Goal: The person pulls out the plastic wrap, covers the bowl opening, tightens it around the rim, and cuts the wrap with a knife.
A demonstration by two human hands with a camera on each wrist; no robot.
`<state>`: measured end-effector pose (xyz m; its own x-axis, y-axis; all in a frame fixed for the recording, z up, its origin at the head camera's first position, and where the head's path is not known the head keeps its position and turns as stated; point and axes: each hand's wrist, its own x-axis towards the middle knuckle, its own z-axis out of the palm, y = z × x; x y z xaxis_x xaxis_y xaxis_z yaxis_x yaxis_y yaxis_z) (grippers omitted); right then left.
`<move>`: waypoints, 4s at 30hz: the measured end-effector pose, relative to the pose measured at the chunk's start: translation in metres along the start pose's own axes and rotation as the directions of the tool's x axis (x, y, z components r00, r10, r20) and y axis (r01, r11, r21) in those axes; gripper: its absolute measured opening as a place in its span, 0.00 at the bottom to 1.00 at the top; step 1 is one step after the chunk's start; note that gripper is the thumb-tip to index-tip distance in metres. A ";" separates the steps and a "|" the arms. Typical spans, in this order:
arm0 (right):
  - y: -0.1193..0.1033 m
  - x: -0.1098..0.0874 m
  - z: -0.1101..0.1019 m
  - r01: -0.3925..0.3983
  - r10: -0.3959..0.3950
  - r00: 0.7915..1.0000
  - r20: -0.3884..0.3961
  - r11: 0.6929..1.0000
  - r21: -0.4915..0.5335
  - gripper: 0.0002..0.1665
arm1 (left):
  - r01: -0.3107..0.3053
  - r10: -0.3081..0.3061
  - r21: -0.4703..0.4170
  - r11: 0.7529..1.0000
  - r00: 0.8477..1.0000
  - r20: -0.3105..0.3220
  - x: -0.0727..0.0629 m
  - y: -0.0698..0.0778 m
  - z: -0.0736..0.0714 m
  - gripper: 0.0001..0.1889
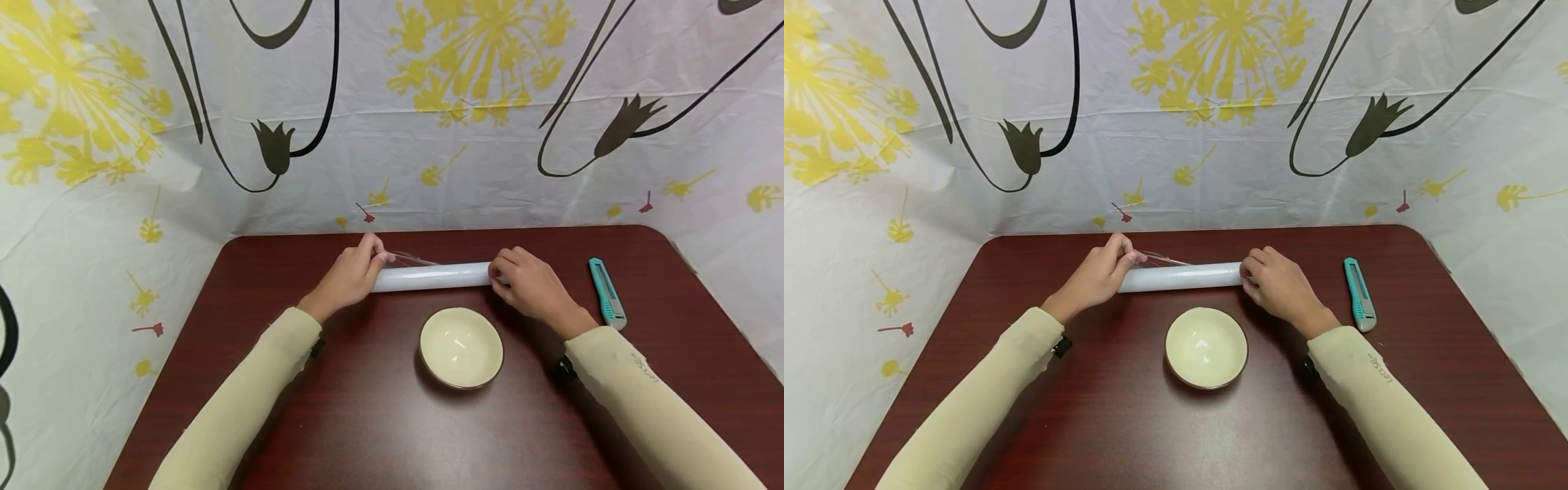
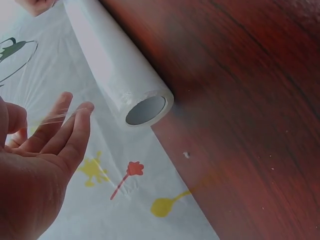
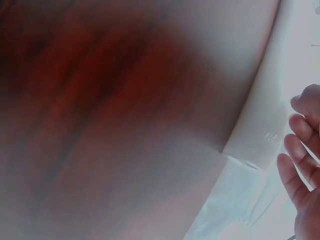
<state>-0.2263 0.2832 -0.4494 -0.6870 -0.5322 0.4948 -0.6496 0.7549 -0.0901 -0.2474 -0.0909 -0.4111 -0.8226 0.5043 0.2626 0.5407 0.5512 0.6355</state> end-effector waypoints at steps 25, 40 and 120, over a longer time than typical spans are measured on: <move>-0.003 0.012 -0.021 -0.103 0.102 0.995 0.013 0.992 0.070 0.11 | 0.110 -0.114 -0.080 0.991 0.992 -0.048 0.010 0.001 -0.008 0.06; -0.001 0.019 -0.030 -0.052 0.051 0.999 0.013 0.995 0.087 0.12 | 0.104 -0.112 -0.111 0.988 0.991 -0.068 0.016 0.006 -0.012 0.06; 0.012 0.062 -0.110 0.073 -0.077 0.995 -0.068 0.996 -0.057 0.33 | 0.075 -0.085 -0.051 0.996 0.970 -0.226 0.057 0.054 -0.071 0.05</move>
<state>-0.2410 0.3010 -0.3245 -0.6111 -0.5614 0.5580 -0.6785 0.7346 -0.0039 -0.2775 -0.0796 -0.3096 -0.8839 0.2924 0.3650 0.4677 0.5533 0.6893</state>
